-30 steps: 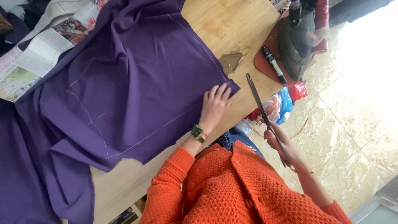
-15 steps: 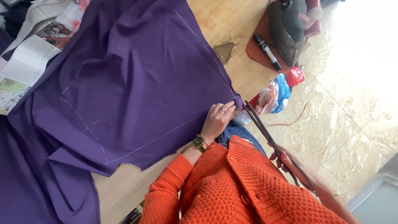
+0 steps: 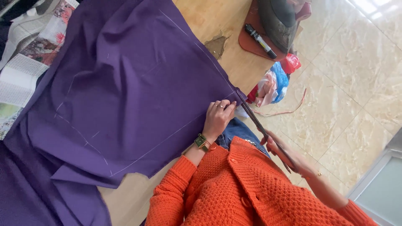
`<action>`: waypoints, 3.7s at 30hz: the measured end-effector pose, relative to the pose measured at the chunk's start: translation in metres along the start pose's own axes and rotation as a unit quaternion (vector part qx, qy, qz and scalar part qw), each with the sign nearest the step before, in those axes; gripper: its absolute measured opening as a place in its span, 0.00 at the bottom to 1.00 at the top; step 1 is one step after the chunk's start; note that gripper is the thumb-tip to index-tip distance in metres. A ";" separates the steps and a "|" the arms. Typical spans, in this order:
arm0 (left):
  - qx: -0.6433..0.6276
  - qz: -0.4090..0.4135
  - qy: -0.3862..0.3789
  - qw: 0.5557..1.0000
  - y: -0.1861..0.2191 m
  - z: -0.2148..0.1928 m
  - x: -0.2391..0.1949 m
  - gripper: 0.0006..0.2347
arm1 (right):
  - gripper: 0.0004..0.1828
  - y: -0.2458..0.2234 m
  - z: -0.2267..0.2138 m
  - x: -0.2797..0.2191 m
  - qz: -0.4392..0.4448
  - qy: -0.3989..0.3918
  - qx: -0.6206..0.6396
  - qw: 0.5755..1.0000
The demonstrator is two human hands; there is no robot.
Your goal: Cutting purple fabric with scissors along chalk lines and then arranging newspaper patterns on the fabric.
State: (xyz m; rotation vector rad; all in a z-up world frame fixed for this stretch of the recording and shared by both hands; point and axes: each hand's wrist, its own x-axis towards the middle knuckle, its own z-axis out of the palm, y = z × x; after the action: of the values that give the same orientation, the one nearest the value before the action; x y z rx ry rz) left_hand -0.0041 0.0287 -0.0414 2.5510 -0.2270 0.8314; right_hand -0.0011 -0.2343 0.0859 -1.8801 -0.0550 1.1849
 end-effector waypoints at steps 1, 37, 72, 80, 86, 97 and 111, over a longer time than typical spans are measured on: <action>-0.002 0.001 -0.002 1.000 0.001 -0.001 -0.001 0.06 | 0.39 0.000 -0.001 0.007 0.001 0.001 0.002 1.000; -0.016 -0.026 0.039 0.999 0.006 -0.005 0.014 0.03 | 0.32 -0.029 -0.004 0.061 0.008 0.007 0.014 1.000; -0.102 -0.146 0.030 0.983 0.001 -0.003 0.012 0.04 | 0.20 -0.064 0.002 0.114 -0.202 0.136 0.007 0.970; -0.012 -0.215 -0.052 0.975 -0.054 -0.065 0.024 0.18 | 0.22 -0.098 -0.014 0.168 -0.246 0.133 -0.036 0.959; 0.153 -0.276 -0.178 0.932 -0.063 -0.085 -0.010 0.34 | 0.24 -0.149 -0.028 0.157 -0.292 0.148 -0.122 0.937; 0.126 -0.240 -0.245 0.931 -0.005 -0.110 -0.068 0.40 | 0.20 -0.074 -0.022 0.110 -0.240 0.109 -0.025 0.964; 0.057 -0.017 -0.153 0.987 0.008 -0.005 -0.037 0.23 | 0.31 -0.003 0.006 0.028 -0.097 0.017 0.089 0.991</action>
State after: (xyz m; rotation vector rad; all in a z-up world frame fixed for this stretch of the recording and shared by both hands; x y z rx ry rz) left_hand -0.0386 0.0243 -0.0567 2.7751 -0.2342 0.4482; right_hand 0.0105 -0.2158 0.0677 -1.6975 -0.1078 0.9915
